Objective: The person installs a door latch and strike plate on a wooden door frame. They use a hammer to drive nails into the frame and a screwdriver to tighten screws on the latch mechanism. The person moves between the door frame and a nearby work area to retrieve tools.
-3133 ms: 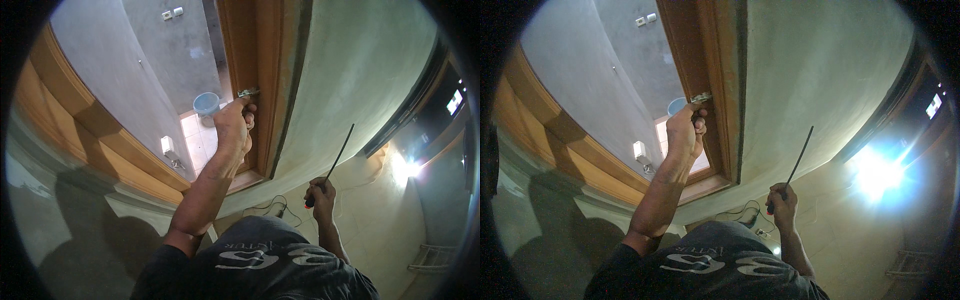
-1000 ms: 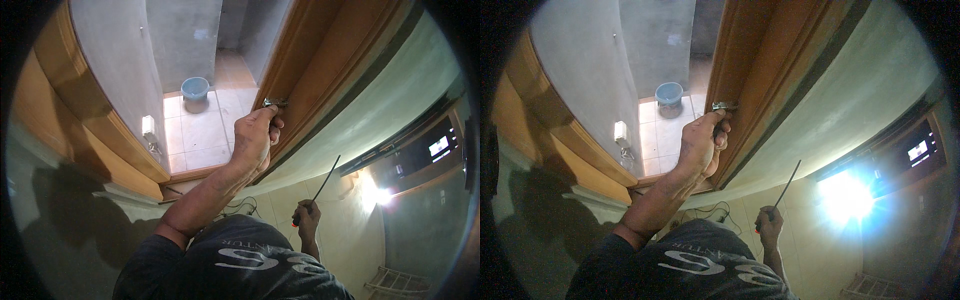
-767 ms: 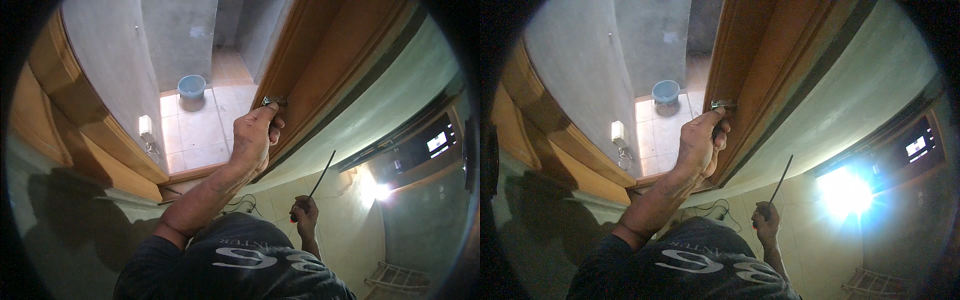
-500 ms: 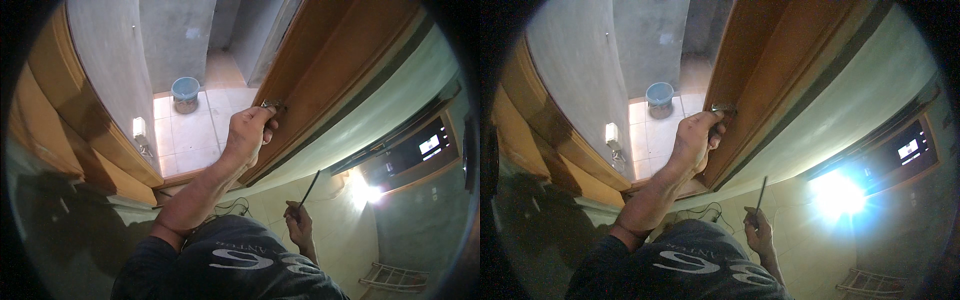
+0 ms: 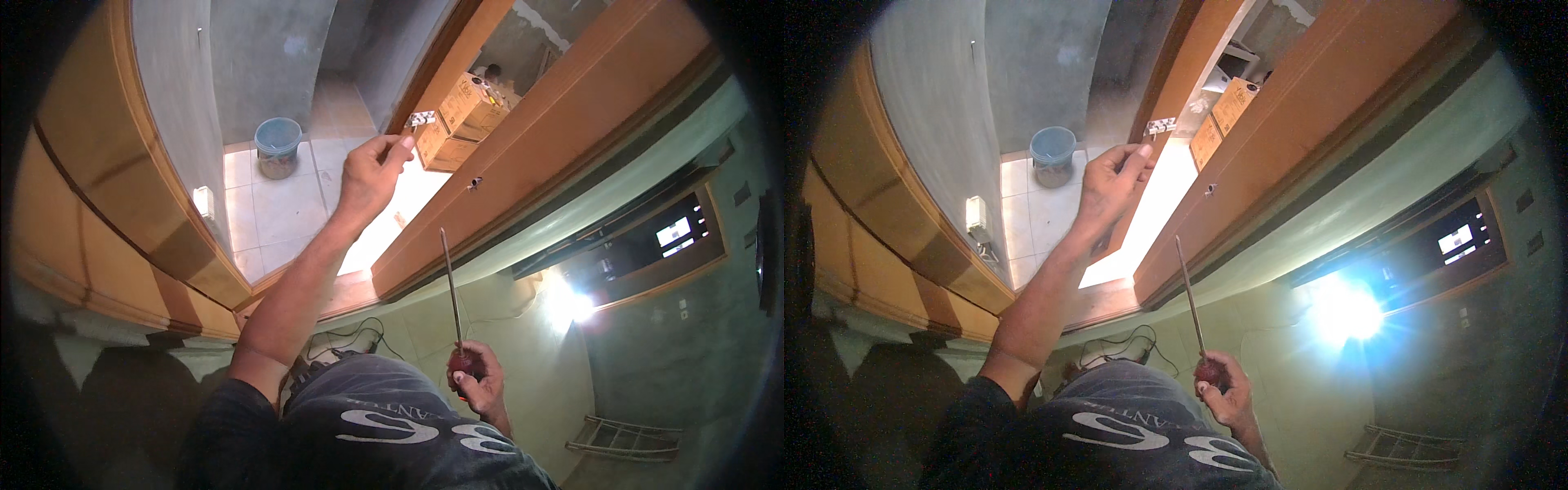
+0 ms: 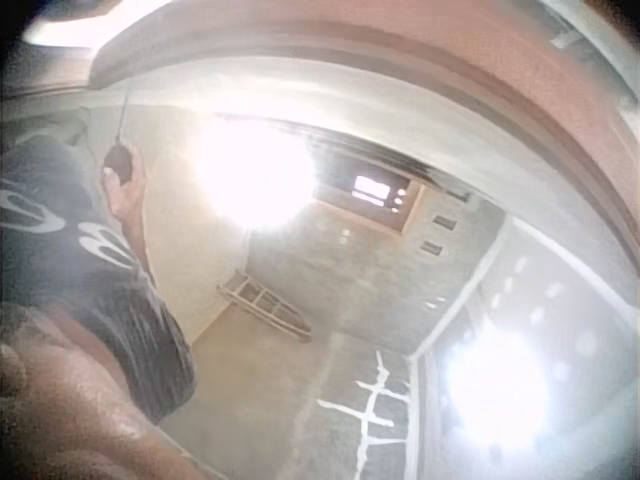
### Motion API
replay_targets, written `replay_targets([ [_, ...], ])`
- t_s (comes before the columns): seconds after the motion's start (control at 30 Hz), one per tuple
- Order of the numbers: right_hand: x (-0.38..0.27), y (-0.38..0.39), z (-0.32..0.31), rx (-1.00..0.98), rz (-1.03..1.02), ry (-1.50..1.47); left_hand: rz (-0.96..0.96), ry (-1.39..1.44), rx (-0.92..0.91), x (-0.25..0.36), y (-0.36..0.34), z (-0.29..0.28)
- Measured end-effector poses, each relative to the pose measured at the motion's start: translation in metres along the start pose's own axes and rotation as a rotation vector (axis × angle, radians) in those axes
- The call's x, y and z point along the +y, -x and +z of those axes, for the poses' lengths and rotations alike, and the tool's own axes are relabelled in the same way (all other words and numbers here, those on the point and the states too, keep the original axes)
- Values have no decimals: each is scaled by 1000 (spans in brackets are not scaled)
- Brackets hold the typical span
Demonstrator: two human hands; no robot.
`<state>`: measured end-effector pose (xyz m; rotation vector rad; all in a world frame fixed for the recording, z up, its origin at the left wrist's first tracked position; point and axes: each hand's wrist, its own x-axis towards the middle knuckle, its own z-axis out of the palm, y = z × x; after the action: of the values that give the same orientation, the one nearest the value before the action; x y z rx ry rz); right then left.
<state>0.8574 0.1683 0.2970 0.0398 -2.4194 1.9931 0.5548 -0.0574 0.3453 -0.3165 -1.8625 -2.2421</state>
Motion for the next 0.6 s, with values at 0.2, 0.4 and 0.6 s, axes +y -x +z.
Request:
replay_targets([
  [0.2,-38,-6,21,-10,38,-61,805,-276,81,-5,82,-24],
  [0.4,-64,-23,36,-16,154,-268,731,-324,-266,-11,181,-3],
  [0.6,-77,-35,54,-112,185,-511,856,-395,-438,-13,181,-12],
])
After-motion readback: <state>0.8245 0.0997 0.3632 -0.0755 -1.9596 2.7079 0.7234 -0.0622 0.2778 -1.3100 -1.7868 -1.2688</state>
